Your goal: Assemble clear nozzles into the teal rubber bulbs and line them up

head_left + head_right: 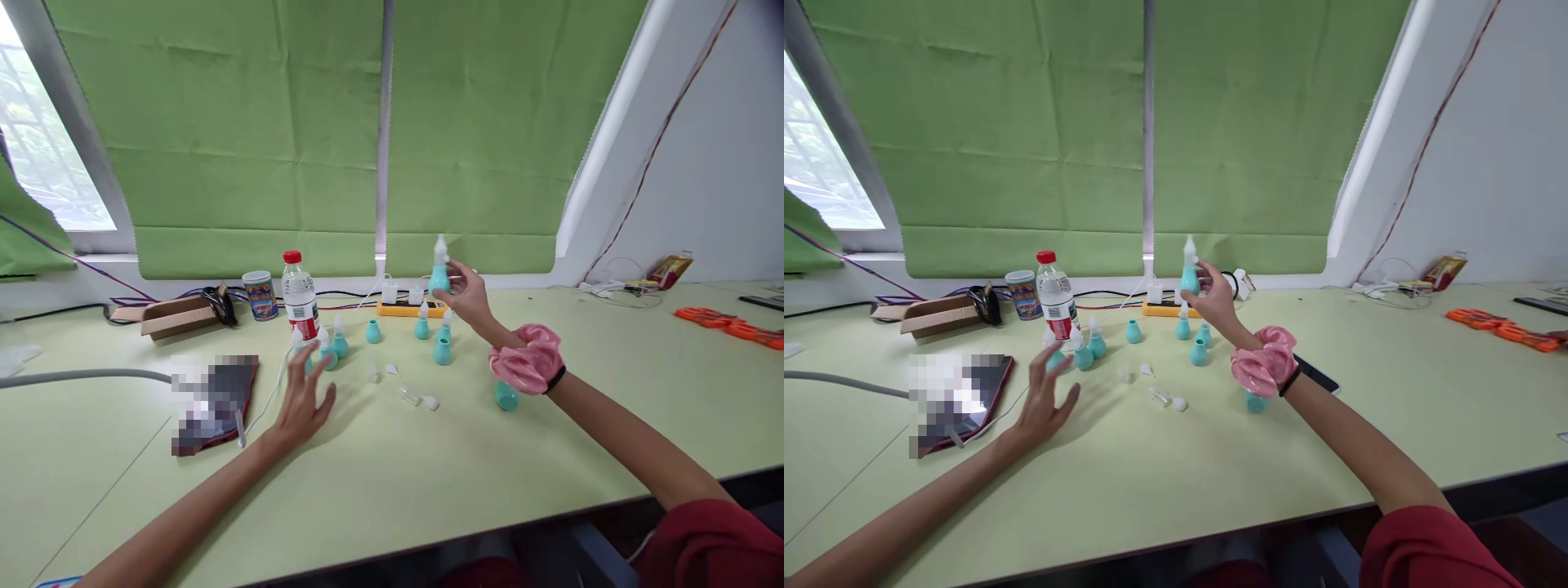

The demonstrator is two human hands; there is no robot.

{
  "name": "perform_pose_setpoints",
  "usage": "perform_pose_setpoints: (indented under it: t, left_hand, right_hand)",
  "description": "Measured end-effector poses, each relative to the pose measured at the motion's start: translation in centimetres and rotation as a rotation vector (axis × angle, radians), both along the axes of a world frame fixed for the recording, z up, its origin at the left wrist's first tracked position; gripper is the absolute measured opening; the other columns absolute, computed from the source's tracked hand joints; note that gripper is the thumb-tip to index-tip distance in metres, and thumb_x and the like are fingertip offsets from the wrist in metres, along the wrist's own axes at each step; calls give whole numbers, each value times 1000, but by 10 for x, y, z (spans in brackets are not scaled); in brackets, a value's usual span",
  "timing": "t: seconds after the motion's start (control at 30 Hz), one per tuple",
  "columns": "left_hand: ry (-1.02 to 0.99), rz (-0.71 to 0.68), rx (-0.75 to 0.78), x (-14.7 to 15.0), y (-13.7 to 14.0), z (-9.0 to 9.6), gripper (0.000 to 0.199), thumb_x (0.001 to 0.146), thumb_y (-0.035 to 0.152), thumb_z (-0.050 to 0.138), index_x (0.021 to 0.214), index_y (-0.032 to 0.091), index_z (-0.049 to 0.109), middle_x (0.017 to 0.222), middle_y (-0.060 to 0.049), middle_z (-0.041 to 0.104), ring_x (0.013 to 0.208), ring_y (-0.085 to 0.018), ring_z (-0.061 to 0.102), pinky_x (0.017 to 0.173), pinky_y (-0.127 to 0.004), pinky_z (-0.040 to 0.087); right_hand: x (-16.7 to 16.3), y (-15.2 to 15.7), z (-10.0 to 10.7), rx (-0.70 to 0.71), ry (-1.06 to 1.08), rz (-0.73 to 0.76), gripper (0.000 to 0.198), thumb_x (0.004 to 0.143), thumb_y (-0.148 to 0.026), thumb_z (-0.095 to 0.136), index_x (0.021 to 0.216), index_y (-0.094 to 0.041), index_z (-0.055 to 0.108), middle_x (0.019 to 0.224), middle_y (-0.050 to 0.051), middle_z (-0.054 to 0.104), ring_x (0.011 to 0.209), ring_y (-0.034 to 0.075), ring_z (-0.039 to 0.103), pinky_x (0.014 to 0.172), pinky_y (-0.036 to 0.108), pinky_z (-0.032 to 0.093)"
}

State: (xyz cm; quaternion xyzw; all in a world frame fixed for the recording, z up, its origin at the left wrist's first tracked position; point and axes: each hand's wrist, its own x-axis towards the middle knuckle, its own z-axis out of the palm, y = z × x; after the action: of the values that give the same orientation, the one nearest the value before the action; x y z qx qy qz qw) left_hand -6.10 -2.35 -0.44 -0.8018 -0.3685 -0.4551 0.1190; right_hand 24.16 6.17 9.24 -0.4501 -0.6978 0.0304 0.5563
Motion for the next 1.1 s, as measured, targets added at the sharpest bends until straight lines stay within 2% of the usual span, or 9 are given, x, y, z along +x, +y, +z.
perform_pose_setpoints:
  t: [0.07, 0.13, 0.27, 0.37, 0.57, 0.7, 0.87, 1.0, 1.1]
  left_hand:
    - [138, -116, -46, 15, -4, 1, 40, 77, 16, 43, 116, 20, 37, 127, -12, 31, 118, -25, 30, 94, -43, 30]
    - [197, -162, -216, 32, 0, 0, 38, 78, 17, 40, 116, 20, 39, 123, -11, 38, 113, -23, 37, 92, -40, 34]
    - [105, -94, -379, 60, 22, -6, 46, 71, 17, 46, 117, 15, 41, 117, -12, 46, 107, -25, 43, 88, -39, 37]
    - [72, -72, -473, 64, 35, -12, 43, 68, 12, 47, 111, 13, 48, 95, -10, 60, 82, -22, 56, 74, -35, 45]
    - [25, -124, -567, 41, 43, -13, 45, 67, 17, 49, 112, 15, 50, 84, -5, 63, 74, -17, 58, 68, -28, 46]
    - [-2, -162, -607, 34, 45, -12, 50, 64, 19, 52, 114, 16, 49, 82, -4, 62, 70, -15, 58, 66, -26, 47]
    - [-67, -123, -594, 39, 43, -12, 42, 68, 22, 49, 109, 15, 53, 81, -5, 61, 72, -16, 57, 68, -28, 47]
    - [-109, -85, -571, 39, 41, -11, 36, 68, 21, 45, 102, 15, 54, 78, -4, 60, 71, -15, 57, 66, -26, 47]
    - [-119, -49, -549, 37, 39, -9, 32, 65, 18, 45, 96, 16, 55, 77, -3, 59, 70, -16, 56, 64, -27, 46]
  right_hand:
    - [-4, -1, -11, -130, 9, 22, 48, 61, -26, 59, 105, -14, 43, 90, 6, 56, 74, 15, 57, 64, 28, 48]
    - [-15, -3, -31, -207, -42, 29, 39, 59, -26, 61, 93, -13, 50, 80, 4, 58, 65, 15, 58, 56, 26, 48]
    - [-37, -5, -73, -276, -170, 2, 31, 48, -23, 67, 74, -13, 54, 70, 2, 58, 60, 15, 55, 54, 27, 46]
    - [-42, -3, -90, -297, -239, -22, 30, 47, -22, 68, 72, -13, 54, 68, 2, 57, 61, 15, 53, 57, 28, 45]
    - [-35, -3, -98, -347, -295, -16, 39, 53, -24, 65, 89, -14, 55, 77, 3, 60, 62, 13, 55, 59, 25, 45]
    - [-36, -8, -105, -339, -306, -38, 59, 58, -19, 60, 114, -15, 42, 95, 8, 58, 71, 15, 57, 64, 27, 46]
    - [-33, -11, -107, -313, -295, -74, 74, 59, -16, 57, 126, -14, 26, 101, 12, 56, 78, 20, 57, 66, 30, 46]
    - [-27, -25, -101, -272, -271, -76, 68, 65, -17, 52, 127, -15, 24, 107, 12, 53, 79, 17, 57, 66, 29, 46]
    - [-26, -45, -97, -222, -273, -51, 52, 72, -20, 45, 122, -15, 32, 105, 10, 53, 80, 15, 55, 68, 26, 45]
